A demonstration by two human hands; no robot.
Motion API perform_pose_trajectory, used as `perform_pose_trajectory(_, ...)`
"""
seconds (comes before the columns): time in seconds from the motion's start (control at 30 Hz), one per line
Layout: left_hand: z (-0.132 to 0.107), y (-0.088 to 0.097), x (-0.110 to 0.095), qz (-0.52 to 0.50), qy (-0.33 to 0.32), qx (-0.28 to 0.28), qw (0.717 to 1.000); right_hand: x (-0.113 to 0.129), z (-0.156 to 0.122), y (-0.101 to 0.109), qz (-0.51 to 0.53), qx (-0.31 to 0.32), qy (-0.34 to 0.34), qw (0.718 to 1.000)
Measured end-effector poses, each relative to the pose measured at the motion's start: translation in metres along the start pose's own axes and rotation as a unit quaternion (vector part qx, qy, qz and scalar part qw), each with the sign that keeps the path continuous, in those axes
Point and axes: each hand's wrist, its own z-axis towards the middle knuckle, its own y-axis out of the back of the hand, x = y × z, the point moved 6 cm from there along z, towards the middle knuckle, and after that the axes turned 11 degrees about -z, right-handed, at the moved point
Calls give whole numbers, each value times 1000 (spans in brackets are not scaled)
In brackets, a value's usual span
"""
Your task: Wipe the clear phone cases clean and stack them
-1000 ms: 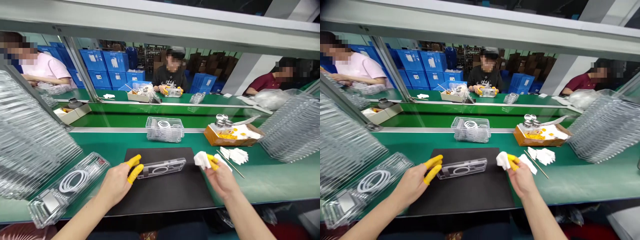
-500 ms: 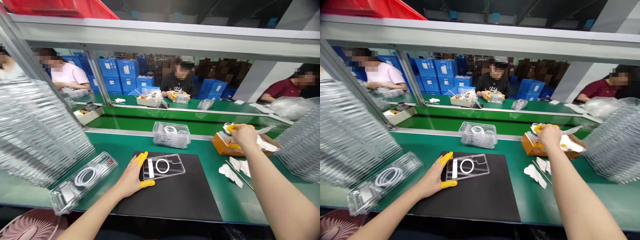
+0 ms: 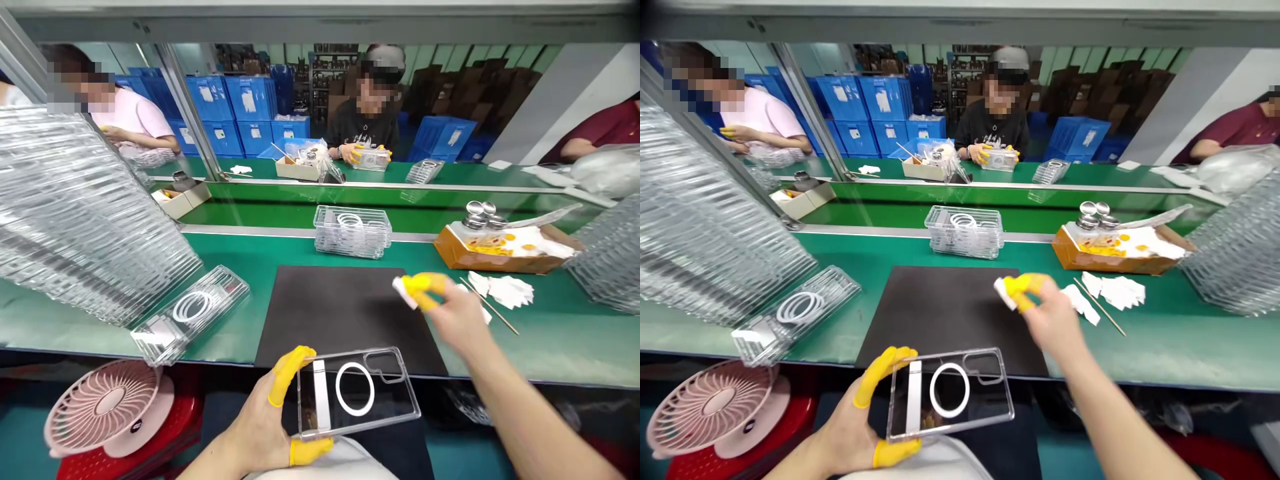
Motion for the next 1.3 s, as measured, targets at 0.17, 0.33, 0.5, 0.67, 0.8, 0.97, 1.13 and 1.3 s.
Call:
perform_pose_trajectory(0.17,4,0,-1,1,-21,-22,1000,113,-82,-24,52,8,200,978)
perform_pose_trajectory(0.33,5,2,3,-36,18,-33,999,88,-131,0,-13,2,219,976)
perform_pose_trajectory(0.5,8,2,1,-8,-4,-23,1000,67,-154,16,-62,-27,181,981)
perform_pose_trajectory(0.67,13,1,0,55,-38,-5,998,125,-107,-15,10,-5,244,970)
perform_pose_trajectory(0.8,13,2,5,22,-15,-18,999,135,-89,-21,31,18,246,969)
perform_pose_trajectory(0.97,14,-1,5,42,-24,-13,999,123,-113,-7,45,31,325,944)
perform_pose_trajectory(1.13,21,-1,-3,52,-55,-20,997,126,-88,-27,8,-14,210,977)
perform_pose_trajectory(1.3,25,-3,-7,25,-42,-7,999,165,-81,-48,45,-17,211,976)
